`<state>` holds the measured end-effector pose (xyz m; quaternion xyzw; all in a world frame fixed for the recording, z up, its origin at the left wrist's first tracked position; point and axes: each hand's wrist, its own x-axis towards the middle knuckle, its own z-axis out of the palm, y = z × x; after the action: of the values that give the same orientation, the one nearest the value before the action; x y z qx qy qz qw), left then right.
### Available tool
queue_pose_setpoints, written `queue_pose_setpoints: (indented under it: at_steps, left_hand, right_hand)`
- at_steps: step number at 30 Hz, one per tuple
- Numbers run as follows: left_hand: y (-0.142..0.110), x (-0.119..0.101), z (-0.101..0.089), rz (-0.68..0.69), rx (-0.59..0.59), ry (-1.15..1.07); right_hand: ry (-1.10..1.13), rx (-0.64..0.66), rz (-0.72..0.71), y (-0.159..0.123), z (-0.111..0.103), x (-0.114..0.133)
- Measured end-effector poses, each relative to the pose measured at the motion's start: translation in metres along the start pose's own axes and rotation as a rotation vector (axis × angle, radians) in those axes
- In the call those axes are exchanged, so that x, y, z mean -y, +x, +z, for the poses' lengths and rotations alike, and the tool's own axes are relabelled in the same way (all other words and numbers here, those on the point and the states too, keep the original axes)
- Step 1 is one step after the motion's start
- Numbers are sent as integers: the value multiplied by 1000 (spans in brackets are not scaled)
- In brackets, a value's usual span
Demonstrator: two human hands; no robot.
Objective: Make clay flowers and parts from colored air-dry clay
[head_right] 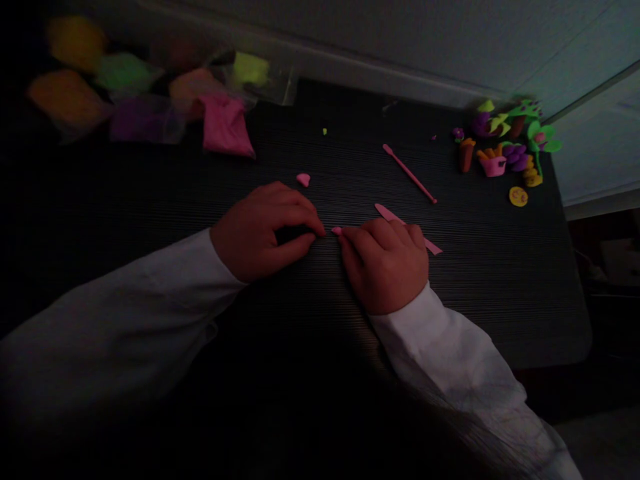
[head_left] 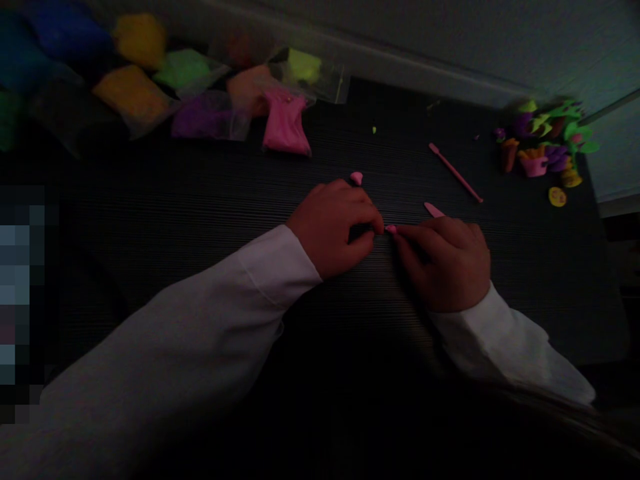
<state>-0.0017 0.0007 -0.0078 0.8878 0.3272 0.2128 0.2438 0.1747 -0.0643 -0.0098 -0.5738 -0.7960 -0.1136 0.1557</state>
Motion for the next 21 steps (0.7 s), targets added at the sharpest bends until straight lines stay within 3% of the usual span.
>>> queue_pose_setpoints:
  at_steps: [14, 21]
  left_hand:
    - [0, 0, -1, 3, 11, 10]
    - [0, -1, -2, -21, -4, -17]
  right_hand:
    - [69, -2, 49, 2, 5, -2]
    - [524, -6, 164, 9, -6, -2]
